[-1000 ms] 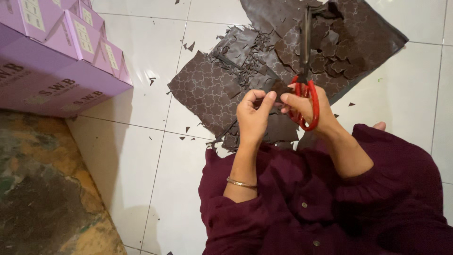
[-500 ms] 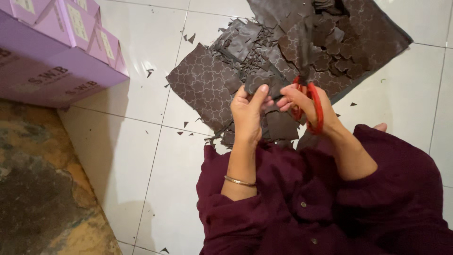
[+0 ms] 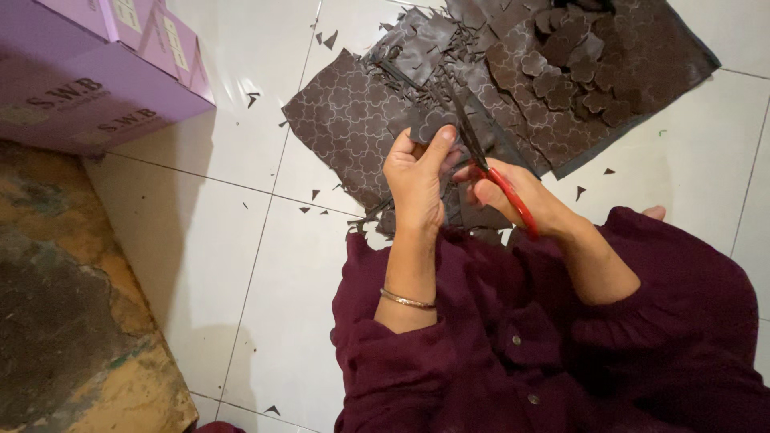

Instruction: The person sits on a tiled floor and uses red-handled scissors to cut flower-shaped pieces from a dark brown patterned sheet. They repeatedly trim the edges of each cutout and place the finished shapes onto a growing pile on the floor.

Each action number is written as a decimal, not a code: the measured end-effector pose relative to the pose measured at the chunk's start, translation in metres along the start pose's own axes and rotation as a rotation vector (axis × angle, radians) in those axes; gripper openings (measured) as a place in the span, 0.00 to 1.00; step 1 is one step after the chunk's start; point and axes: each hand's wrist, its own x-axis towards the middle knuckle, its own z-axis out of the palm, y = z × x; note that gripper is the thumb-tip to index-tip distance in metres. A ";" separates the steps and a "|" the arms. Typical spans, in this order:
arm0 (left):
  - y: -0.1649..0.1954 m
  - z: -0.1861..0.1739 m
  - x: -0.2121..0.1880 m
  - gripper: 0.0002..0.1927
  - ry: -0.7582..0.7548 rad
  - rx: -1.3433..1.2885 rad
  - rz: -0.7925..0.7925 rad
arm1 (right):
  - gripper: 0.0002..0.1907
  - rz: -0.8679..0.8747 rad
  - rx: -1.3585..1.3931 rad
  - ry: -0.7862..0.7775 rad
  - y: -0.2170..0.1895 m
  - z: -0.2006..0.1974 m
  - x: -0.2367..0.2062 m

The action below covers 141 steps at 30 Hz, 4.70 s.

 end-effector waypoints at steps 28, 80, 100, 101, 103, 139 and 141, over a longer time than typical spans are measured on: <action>0.011 0.007 -0.010 0.08 -0.092 0.007 0.025 | 0.53 0.029 0.074 0.001 -0.016 -0.003 -0.003; 0.034 0.006 -0.015 0.09 -0.129 0.218 0.052 | 0.54 0.070 0.100 -0.092 -0.026 -0.011 -0.010; 0.055 -0.001 -0.017 0.04 -0.279 0.338 -0.030 | 0.54 0.008 0.001 -0.280 -0.052 -0.034 -0.013; 0.057 -0.002 -0.017 0.04 -0.293 0.325 -0.041 | 0.54 0.008 -0.015 -0.278 -0.052 -0.035 -0.013; 0.060 -0.003 -0.017 0.03 -0.306 0.328 -0.053 | 0.53 0.010 -0.043 -0.274 -0.053 -0.036 -0.013; 0.062 0.005 -0.022 0.06 -0.341 0.427 0.047 | 0.51 0.031 0.006 -0.261 -0.056 -0.035 -0.016; 0.063 0.006 -0.022 0.06 -0.332 0.440 0.033 | 0.51 0.041 -0.010 -0.245 -0.055 -0.034 -0.016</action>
